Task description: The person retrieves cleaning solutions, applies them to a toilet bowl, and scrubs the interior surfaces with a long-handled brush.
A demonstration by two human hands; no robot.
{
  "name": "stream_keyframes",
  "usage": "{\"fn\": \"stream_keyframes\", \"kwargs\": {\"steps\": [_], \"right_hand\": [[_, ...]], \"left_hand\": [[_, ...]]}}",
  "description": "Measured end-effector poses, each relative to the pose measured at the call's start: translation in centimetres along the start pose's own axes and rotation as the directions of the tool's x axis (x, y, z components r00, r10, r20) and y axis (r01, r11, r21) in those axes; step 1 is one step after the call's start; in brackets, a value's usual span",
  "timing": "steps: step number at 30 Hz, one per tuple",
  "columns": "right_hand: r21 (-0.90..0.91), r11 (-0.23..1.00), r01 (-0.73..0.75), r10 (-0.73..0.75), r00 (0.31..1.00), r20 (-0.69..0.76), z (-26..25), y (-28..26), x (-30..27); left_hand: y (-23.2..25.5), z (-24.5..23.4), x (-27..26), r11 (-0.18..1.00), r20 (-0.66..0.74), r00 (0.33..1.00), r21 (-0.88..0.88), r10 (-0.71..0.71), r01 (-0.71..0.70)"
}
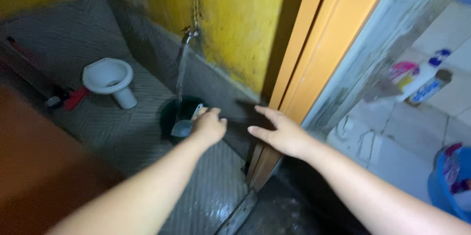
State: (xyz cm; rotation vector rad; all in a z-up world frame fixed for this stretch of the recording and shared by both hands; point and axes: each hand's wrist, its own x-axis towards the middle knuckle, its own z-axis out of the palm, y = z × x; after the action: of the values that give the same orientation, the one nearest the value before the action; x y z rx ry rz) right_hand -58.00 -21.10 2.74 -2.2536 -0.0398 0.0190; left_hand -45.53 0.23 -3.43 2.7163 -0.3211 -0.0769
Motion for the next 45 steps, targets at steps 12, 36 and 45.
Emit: {"fn": "stream_keyframes", "kwargs": {"steps": [12, 36, 45], "right_hand": [[0.007, 0.996, 0.093, -0.094, 0.993, 0.073, -0.3, -2.2, 9.6], [-0.648, 0.721, 0.247, -0.202, 0.969, 0.144, 8.7, -1.1, 54.9], [-0.755, 0.606, 0.250, -0.147, 0.968, 0.202, 8.9, -0.1, 56.1]], "left_hand": [[0.3, -4.4, 8.2, 0.977, -0.031, 0.987, -0.146, -0.160, 0.153], [-15.2, -13.4, 33.7, 0.987, 0.009, 0.991, 0.088, -0.135, 0.134], [-16.1, -10.4, 37.0, 0.992, 0.058, 0.991, 0.034, -0.120, 0.119]]}}
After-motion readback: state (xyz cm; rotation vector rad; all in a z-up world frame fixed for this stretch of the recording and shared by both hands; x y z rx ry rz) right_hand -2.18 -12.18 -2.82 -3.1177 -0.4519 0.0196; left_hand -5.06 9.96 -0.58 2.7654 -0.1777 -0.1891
